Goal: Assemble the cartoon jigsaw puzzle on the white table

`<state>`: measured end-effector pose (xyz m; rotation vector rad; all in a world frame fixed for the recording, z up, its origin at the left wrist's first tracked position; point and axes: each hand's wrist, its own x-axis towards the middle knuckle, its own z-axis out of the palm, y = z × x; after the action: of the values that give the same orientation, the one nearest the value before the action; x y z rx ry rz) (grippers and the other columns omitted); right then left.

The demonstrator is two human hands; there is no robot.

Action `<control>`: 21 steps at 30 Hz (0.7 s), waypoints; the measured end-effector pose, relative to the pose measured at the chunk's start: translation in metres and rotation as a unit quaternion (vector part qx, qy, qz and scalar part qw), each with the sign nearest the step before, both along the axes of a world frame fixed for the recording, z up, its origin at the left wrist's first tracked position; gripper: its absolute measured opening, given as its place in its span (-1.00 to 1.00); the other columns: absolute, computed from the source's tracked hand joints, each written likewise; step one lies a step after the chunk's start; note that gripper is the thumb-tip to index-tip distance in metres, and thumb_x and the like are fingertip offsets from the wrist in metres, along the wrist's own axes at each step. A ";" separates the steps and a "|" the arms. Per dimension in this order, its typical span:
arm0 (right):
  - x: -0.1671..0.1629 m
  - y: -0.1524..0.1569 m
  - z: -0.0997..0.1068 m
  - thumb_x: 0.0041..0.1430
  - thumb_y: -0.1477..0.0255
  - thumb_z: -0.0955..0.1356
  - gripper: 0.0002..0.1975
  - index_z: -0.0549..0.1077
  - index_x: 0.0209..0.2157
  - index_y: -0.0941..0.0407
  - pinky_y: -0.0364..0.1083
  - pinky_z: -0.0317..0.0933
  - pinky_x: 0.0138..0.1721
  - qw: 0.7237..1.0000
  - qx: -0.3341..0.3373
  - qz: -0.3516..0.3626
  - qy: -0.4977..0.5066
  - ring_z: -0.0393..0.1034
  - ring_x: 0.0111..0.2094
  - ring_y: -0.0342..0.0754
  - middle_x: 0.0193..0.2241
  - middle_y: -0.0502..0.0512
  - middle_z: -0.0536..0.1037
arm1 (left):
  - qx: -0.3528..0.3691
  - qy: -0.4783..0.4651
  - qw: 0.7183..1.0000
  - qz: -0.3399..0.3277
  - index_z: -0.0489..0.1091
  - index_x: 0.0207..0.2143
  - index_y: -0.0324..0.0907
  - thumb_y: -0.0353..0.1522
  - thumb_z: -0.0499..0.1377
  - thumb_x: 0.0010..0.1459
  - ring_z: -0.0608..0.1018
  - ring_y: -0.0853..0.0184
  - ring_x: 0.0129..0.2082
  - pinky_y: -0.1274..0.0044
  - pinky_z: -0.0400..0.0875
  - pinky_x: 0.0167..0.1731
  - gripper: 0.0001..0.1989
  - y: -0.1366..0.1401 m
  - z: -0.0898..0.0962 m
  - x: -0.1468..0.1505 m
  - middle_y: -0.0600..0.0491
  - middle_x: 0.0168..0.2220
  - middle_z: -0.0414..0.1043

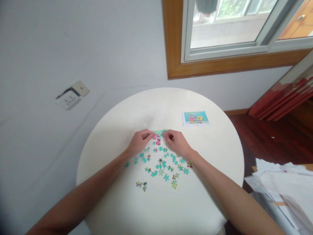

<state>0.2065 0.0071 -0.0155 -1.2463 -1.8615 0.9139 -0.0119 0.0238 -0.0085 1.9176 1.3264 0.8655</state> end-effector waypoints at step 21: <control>-0.019 -0.003 -0.002 -0.01 0.33 0.43 -0.80 0.53 -0.39 0.19 -0.15 0.23 -0.43 0.970 -0.103 -0.052 0.216 0.34 -0.49 -0.14 -0.52 0.05 0.54 | 0.085 0.068 0.992 -0.070 0.57 -0.19 -0.10 -0.41 0.22 0.17 0.54 0.26 -0.16 0.40 0.36 -0.03 -0.84 -0.004 0.006 -0.003 0.03 -0.19 0.58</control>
<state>0.1871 0.0045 -0.0173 -1.1411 -1.3744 1.2318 -0.0153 0.0198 -0.0026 2.2074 1.2098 0.8129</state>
